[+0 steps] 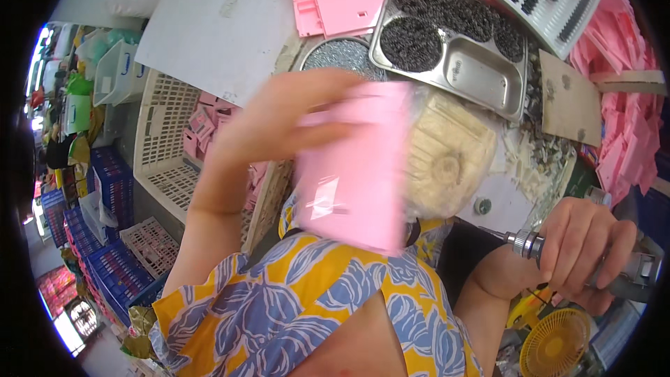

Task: Soldering internal wiring and electronic components inside a pink toy casing and securing it with screws.

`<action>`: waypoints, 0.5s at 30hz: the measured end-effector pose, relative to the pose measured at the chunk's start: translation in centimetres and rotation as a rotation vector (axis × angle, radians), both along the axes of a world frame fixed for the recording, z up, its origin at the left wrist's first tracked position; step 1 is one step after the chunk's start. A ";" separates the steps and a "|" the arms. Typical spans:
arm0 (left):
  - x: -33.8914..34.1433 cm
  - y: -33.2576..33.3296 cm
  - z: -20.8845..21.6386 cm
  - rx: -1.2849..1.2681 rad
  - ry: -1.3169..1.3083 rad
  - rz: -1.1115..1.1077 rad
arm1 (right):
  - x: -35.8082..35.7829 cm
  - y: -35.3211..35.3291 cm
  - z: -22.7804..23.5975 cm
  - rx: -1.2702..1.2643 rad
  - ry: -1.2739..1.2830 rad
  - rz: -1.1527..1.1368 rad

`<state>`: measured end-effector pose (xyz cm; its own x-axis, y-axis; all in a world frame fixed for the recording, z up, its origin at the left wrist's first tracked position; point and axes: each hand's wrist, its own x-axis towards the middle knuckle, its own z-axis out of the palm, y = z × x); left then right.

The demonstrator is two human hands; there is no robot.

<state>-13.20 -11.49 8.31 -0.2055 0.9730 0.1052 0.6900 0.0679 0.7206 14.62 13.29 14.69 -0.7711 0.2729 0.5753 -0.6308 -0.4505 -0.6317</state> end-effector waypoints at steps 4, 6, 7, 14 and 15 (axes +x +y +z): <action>-5.7 -15.8 -0.2 -0.486 0.096 0.400 | 0.5 1.5 -1.5 0.119 -0.079 -0.089; -7.1 -21.4 -2.3 -0.820 0.272 0.510 | 0.8 1.8 -1.7 0.164 -0.175 -0.162; -7.0 -22.5 -3.0 -0.813 0.302 0.557 | 0.6 2.0 -1.9 0.186 -0.222 -0.186; -13.5 -5.5 -4.2 -0.035 0.395 0.677 | -1.3 1.2 -1.9 0.368 -0.489 -0.613; -15.6 -1.9 -4.1 0.005 0.396 0.702 | -1.8 0.9 -2.0 0.370 -0.504 -0.694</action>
